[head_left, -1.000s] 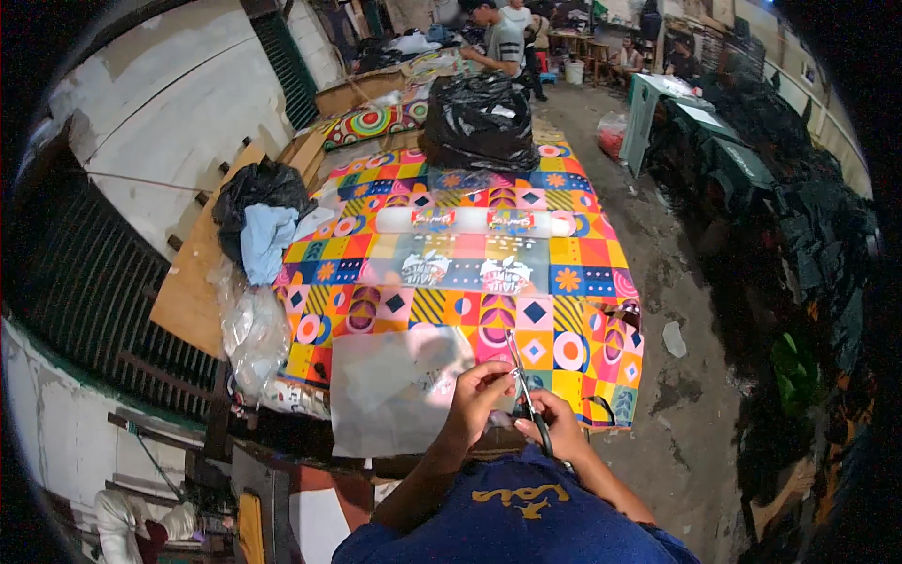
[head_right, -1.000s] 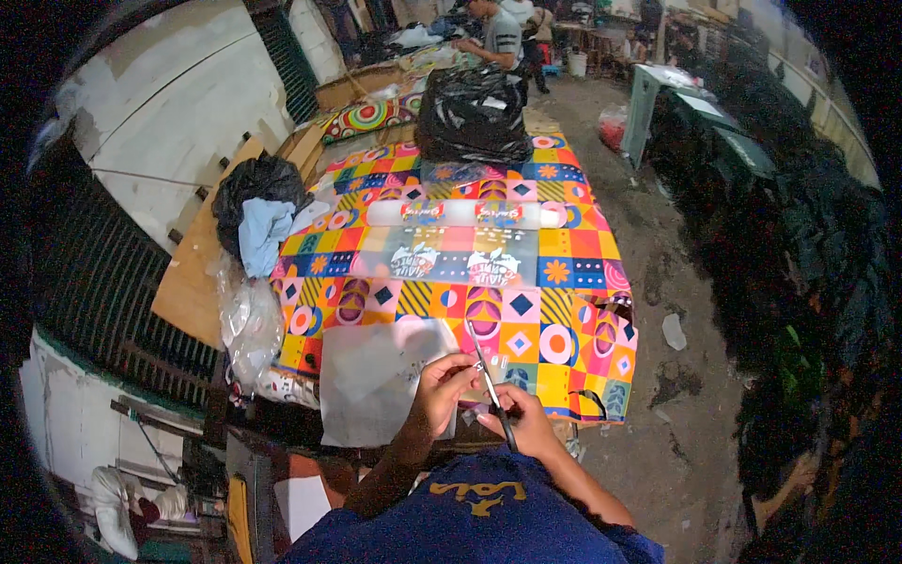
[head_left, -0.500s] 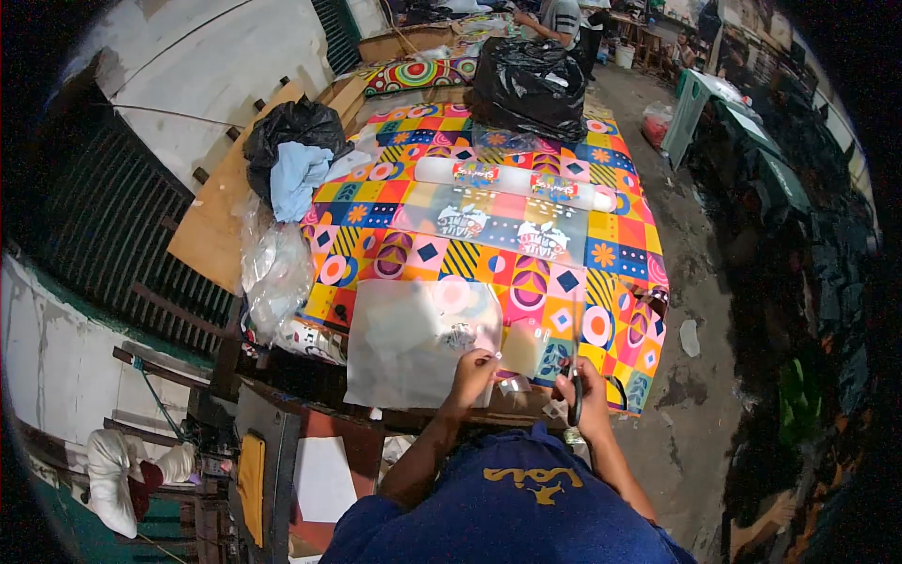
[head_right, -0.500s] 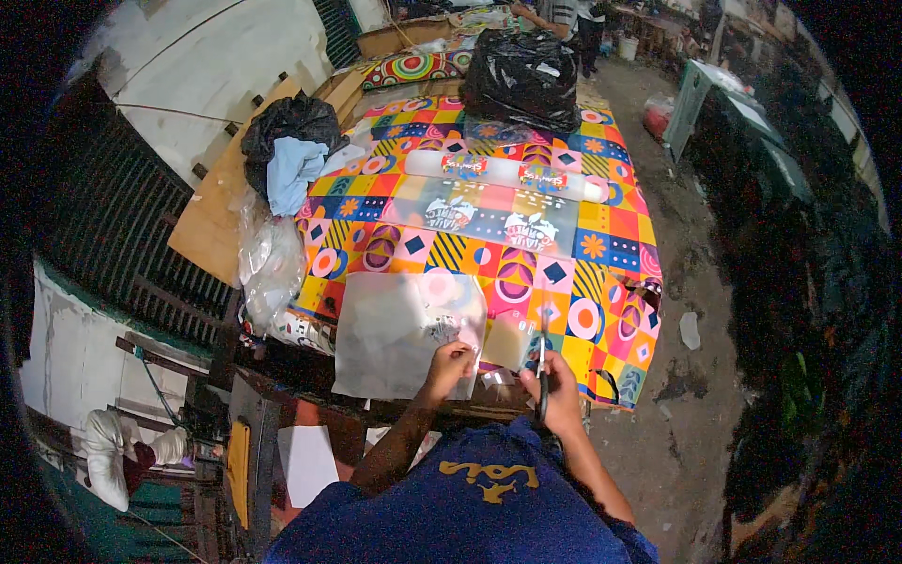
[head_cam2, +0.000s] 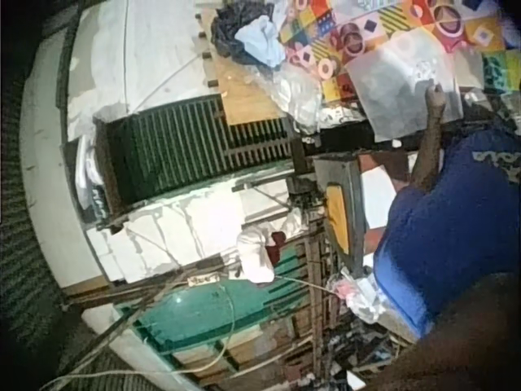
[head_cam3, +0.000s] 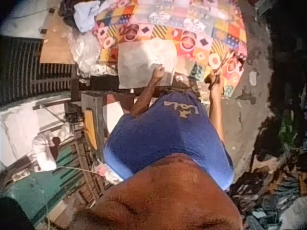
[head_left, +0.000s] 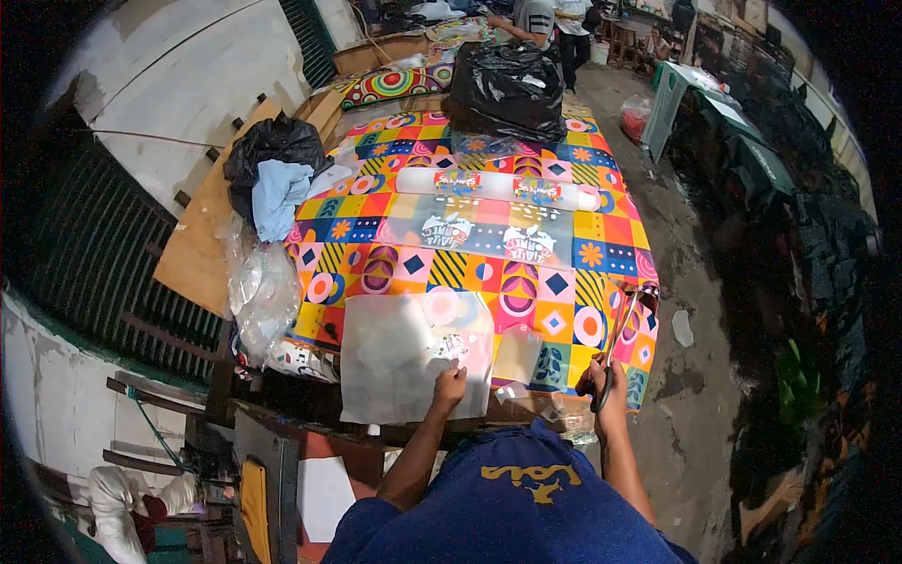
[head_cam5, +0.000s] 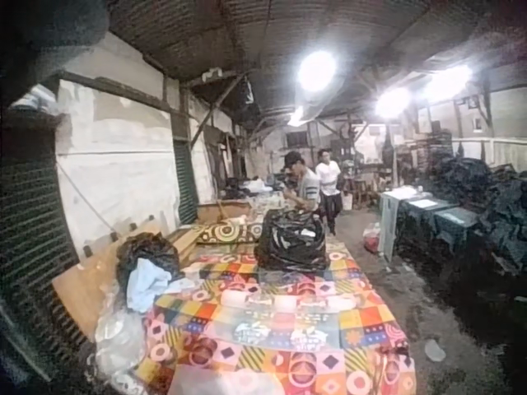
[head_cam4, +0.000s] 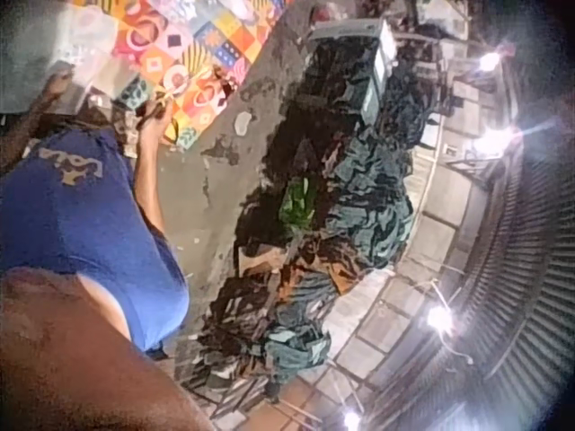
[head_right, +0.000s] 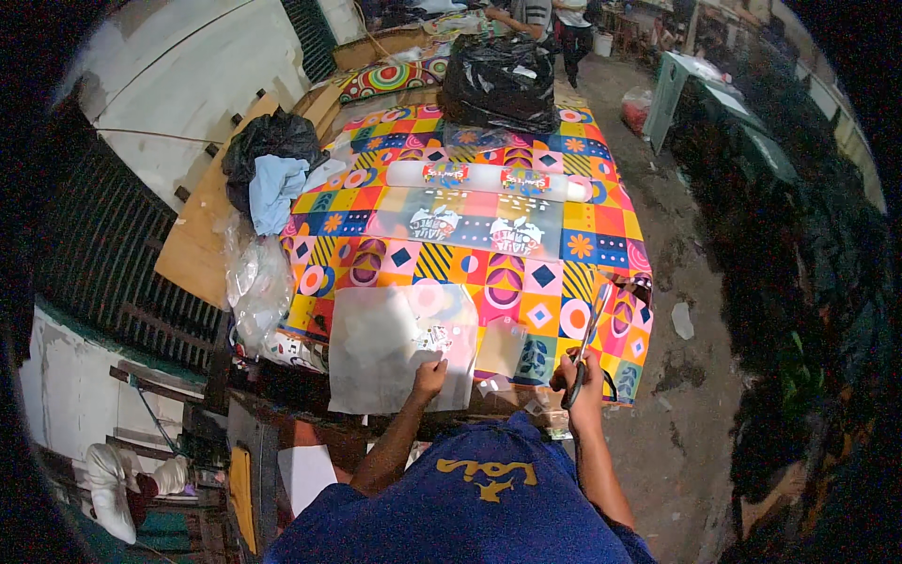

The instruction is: The person uses scissors to cut a piece of white material on a colorful patterned table. The person holds the material with one hand and cuts it with the other, occasionally adjusting the position of the material.

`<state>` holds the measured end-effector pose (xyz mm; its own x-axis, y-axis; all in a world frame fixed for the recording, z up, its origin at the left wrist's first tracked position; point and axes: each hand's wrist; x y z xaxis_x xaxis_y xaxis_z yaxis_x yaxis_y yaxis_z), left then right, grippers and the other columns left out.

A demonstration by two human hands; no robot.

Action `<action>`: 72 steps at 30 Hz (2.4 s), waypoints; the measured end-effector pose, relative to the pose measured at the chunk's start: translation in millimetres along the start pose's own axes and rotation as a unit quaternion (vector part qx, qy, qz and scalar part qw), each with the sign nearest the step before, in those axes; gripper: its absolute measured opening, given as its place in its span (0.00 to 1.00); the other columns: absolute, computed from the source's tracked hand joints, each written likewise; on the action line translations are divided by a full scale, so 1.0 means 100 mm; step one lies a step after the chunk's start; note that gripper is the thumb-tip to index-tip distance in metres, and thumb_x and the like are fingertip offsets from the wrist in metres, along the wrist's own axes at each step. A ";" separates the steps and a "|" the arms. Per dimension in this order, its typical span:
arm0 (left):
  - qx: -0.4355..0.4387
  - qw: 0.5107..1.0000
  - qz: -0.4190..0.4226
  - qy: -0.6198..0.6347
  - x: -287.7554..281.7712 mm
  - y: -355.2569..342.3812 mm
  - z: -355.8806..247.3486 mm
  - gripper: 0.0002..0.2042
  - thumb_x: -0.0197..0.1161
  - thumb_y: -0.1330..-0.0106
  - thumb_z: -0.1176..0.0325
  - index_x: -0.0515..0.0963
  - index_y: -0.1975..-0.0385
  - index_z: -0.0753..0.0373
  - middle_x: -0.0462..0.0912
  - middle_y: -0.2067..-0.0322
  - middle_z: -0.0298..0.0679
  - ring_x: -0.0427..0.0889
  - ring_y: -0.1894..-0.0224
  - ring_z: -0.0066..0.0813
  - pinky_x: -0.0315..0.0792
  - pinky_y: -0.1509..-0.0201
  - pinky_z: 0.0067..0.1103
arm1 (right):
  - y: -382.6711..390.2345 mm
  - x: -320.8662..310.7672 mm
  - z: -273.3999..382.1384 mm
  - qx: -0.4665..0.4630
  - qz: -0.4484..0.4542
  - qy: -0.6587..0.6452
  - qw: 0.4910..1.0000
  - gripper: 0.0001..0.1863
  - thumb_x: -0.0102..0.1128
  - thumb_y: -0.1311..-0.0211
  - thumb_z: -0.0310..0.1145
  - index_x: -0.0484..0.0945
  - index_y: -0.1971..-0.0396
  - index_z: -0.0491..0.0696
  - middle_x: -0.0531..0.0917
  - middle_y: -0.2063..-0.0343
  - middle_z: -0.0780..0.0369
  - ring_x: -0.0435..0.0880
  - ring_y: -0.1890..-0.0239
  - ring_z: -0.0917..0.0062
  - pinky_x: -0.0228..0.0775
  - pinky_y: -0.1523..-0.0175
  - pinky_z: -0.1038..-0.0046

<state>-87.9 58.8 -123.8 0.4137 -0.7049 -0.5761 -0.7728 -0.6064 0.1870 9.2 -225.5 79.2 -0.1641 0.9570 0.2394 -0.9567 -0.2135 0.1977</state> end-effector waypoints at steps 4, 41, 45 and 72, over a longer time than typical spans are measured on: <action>0.050 0.999 0.014 0.017 0.04 -0.19 -0.01 0.12 0.54 0.40 0.63 0.76 0.75 0.67 0.77 0.78 0.52 0.78 0.73 0.48 0.69 0.68 0.33 | -0.04 -0.01 -0.01 -0.005 -0.012 0.006 1.000 0.09 0.55 0.38 0.33 0.68 0.63 0.45 0.71 0.83 0.65 0.70 0.81 0.81 0.64 0.74 0.77; 0.397 0.875 0.121 -0.251 0.59 0.08 -0.35 0.15 0.68 0.55 0.55 0.80 0.75 0.59 0.76 0.72 0.40 0.76 0.61 0.37 0.68 0.57 0.35 | -0.20 -0.21 -0.53 -0.016 0.012 0.207 0.978 0.22 0.69 0.48 0.38 0.69 0.59 0.44 0.72 0.79 0.67 0.68 0.76 0.85 0.60 0.73 0.80; 0.387 0.879 0.120 -0.252 0.70 0.05 -0.19 0.14 0.67 0.55 0.55 0.80 0.74 0.57 0.76 0.67 0.38 0.74 0.58 0.36 0.66 0.55 0.35 | -0.19 -0.27 -0.52 0.025 0.025 0.225 0.974 0.23 0.67 0.46 0.38 0.68 0.55 0.46 0.74 0.75 0.65 0.70 0.72 0.83 0.62 0.67 0.80; 0.219 0.952 0.108 0.186 0.25 -0.18 -0.91 0.08 0.59 0.41 0.76 0.74 0.62 0.67 0.80 0.73 0.40 0.78 0.73 0.24 0.71 0.70 0.19 | -0.32 -0.33 -0.66 0.067 0.172 0.164 0.969 0.19 0.62 0.48 0.21 0.69 0.56 0.45 0.82 0.76 0.62 0.80 0.72 0.80 0.71 0.67 0.79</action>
<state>-19.6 18.9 -69.3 0.3011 -0.9264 -0.2259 -0.9519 -0.2781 -0.1283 29.3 -237.1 2.7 -0.5568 0.8306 0.0024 -0.7955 -0.5341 0.2862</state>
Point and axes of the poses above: each hand's wrist, its own y-axis away from the middle knuckle, its own x-axis out of the palm, z = x × y
